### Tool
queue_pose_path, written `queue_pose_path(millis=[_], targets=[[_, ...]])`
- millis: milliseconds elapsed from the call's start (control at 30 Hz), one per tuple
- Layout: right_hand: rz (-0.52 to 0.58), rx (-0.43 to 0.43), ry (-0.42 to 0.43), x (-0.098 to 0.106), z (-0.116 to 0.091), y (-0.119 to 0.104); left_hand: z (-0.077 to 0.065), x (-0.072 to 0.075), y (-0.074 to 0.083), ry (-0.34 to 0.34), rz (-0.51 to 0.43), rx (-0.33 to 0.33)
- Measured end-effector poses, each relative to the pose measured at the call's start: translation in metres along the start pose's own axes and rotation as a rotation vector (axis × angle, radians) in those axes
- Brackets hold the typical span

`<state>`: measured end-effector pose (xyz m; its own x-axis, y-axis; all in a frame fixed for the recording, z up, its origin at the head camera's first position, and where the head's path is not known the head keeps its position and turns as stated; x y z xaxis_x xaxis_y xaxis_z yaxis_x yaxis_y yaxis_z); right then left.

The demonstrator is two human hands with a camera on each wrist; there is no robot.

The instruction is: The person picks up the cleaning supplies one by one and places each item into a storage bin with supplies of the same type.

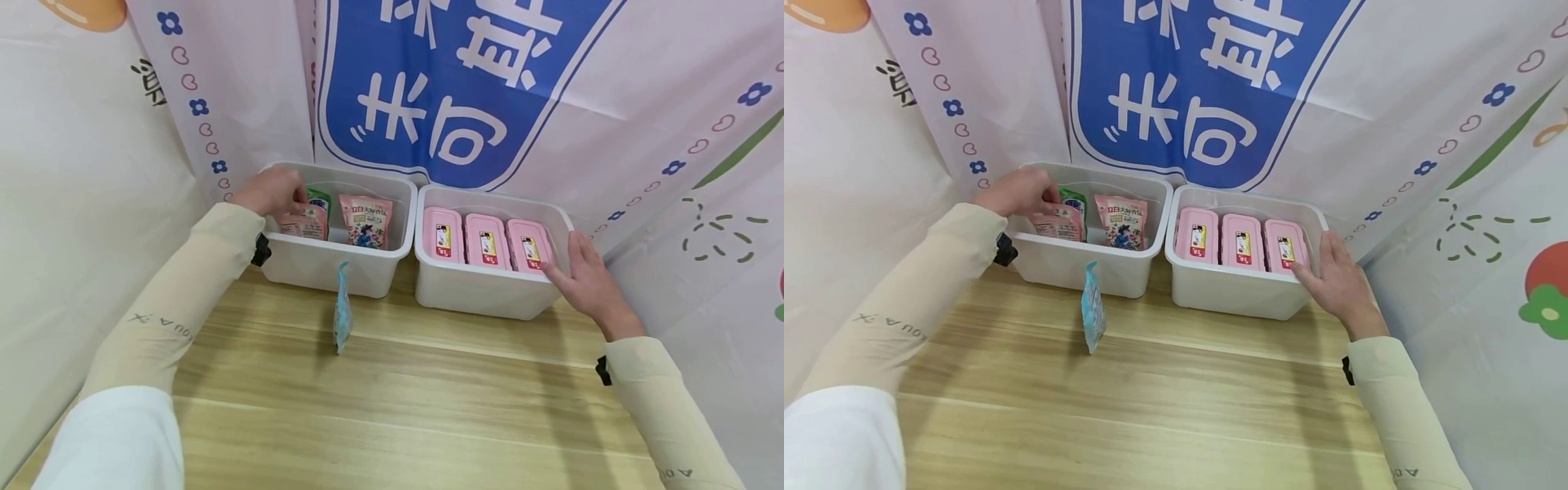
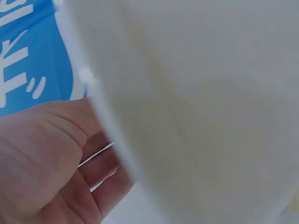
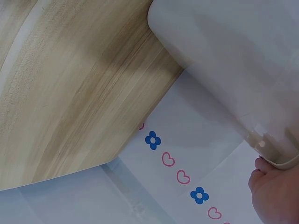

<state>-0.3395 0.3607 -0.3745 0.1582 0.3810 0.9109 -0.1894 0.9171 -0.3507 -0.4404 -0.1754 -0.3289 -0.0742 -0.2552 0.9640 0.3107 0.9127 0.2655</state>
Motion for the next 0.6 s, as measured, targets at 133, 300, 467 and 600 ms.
queue_pose_path(millis=[133, 300, 467, 600], targets=[[0.005, 0.011, 0.011, 0.0, 0.0, -0.001, -0.004, 0.01, 0.007, -0.008, 0.017, 0.0], [0.014, 0.01, 0.014, 0.002, -0.002, -0.001, -0.011, 0.027, 0.018, -0.02, 0.046, 0.013], [0.017, 0.028, 0.032, 0.003, 0.0, -0.004, -0.02, 0.047, 0.027, -0.024, 0.09, 0.018], [0.017, 0.026, 0.026, 0.003, 0.0, -0.006, -0.03, 0.06, 0.038, -0.039, 0.115, 0.001]])
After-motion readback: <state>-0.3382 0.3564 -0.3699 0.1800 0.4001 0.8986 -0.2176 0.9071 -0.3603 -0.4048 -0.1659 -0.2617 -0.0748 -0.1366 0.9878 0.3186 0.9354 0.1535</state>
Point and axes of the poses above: each hand's wrist, its own z-axis towards the middle knuckle, its own x-axis out of the back of the hand, y = z × x, the point moved 10 cm from there along z, towards the middle knuckle, and after that the axes turned 5 degrees about y, right-handed, at the moved point
